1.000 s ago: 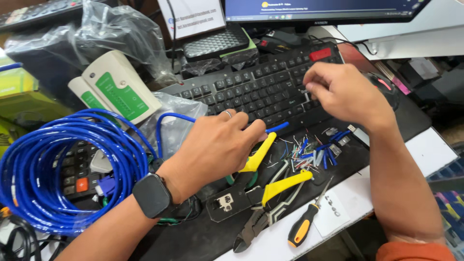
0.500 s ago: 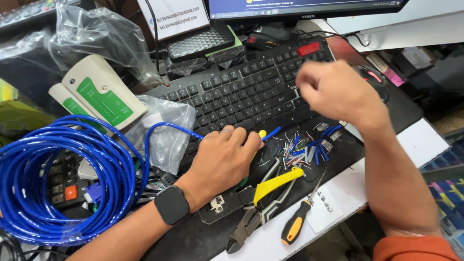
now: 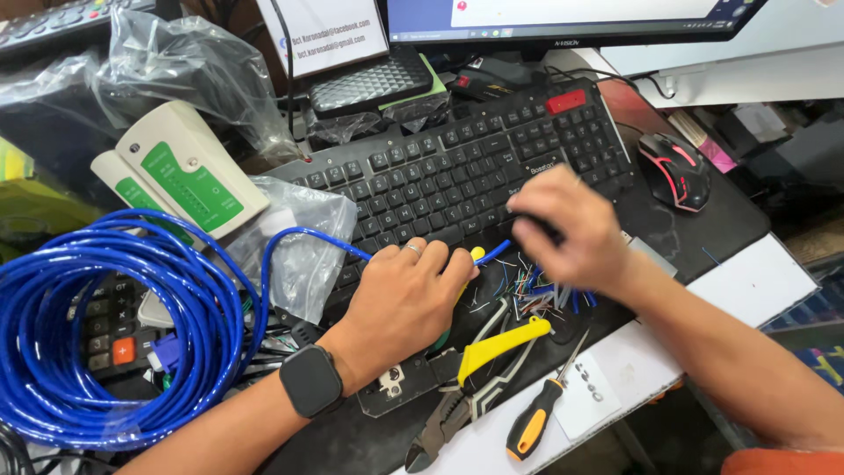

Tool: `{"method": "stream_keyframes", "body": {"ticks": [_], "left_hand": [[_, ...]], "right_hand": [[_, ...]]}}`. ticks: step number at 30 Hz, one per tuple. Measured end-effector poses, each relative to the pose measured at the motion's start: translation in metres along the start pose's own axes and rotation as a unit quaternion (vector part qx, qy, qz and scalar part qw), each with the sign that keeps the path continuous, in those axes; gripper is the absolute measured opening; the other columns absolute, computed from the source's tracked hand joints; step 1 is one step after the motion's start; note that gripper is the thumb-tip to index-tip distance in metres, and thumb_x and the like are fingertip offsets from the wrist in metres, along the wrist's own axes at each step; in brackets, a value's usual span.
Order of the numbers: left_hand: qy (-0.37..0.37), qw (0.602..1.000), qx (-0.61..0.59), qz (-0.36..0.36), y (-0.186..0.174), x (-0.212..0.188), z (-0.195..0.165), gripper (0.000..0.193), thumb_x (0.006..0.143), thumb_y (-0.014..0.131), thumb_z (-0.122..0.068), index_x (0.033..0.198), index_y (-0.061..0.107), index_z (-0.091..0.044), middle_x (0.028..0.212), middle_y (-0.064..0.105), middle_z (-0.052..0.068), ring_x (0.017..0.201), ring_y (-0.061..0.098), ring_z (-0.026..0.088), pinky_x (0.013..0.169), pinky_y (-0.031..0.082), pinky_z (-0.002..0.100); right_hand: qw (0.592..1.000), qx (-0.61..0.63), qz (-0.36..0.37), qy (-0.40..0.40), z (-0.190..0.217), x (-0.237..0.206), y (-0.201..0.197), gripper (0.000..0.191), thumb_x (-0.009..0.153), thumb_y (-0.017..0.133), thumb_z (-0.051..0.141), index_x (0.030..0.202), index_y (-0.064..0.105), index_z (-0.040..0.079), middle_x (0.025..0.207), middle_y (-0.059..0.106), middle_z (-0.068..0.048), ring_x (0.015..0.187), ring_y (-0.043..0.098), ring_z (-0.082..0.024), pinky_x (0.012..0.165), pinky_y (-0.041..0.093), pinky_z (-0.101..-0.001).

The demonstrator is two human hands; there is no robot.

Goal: The person first holds a network cable tester showing green indicator lights, then works a coiled blue Ethernet cable: they strip the cable jacket with a crimping tool, separate and straighten the colored inner wires by hand, and align the wires to prepare them for termination.

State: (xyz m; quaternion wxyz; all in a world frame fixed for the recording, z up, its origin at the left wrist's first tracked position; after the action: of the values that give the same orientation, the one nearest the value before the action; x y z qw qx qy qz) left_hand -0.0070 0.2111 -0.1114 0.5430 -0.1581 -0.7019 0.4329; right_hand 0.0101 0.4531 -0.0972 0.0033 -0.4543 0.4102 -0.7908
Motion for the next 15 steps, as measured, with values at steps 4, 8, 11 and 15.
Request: {"method": "stream_keyframes", "body": {"ticks": [4,8,11,15], "left_hand": [[0.011,1.000,0.006,-0.003,0.000,0.002,0.001,0.012,0.095,0.067,-0.023,0.097,0.062,-0.012,0.077,0.052,0.002,0.072,0.059,0.019,0.059,0.041,0.036],[0.010,1.000,0.003,0.004,0.000,0.000,0.002,0.013,0.094,0.066,-0.022,0.101,0.064,-0.011,0.077,0.052,0.001,0.070,0.058,0.017,0.059,0.039,0.036],[0.004,1.000,0.017,-0.002,0.002,-0.001,0.001,0.015,0.096,0.066,-0.022,0.102,0.063,-0.009,0.076,0.052,0.000,0.068,0.058,0.017,0.058,0.039,0.035],[0.000,1.000,0.031,0.004,0.004,-0.005,0.000,0.015,0.091,0.064,-0.019,0.103,0.063,-0.008,0.077,0.053,0.001,0.068,0.059,0.016,0.057,0.041,0.034]], "right_hand": [[0.997,0.040,0.030,-0.061,0.009,-0.007,0.005,0.027,0.084,0.064,-0.013,0.108,0.066,-0.002,0.104,0.065,-0.014,0.092,0.066,-0.032,0.081,0.056,-0.0384],[0.996,0.043,0.056,-0.048,0.013,-0.004,0.003,0.027,0.080,0.067,-0.012,0.105,0.067,0.000,0.101,0.066,-0.012,0.087,0.067,-0.029,0.075,0.055,-0.0360],[0.995,0.052,0.065,-0.049,0.018,-0.004,0.005,0.030,0.078,0.074,-0.007,0.106,0.066,0.000,0.098,0.064,-0.014,0.084,0.065,-0.029,0.072,0.054,-0.0360],[0.995,0.016,0.084,-0.057,0.025,-0.004,0.013,0.032,0.079,0.082,0.002,0.104,0.063,0.000,0.095,0.062,-0.014,0.080,0.063,-0.029,0.068,0.053,-0.0372]]}}
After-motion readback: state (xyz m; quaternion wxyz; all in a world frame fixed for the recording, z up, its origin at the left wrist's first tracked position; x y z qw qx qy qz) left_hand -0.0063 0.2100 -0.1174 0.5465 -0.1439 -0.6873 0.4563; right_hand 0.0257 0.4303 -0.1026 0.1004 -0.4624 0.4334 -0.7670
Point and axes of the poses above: each hand's wrist, its own x-axis towards the middle knuckle, its own y-axis out of the palm, z = x × y, the point moved 1 cm from there along x, towards the middle knuckle
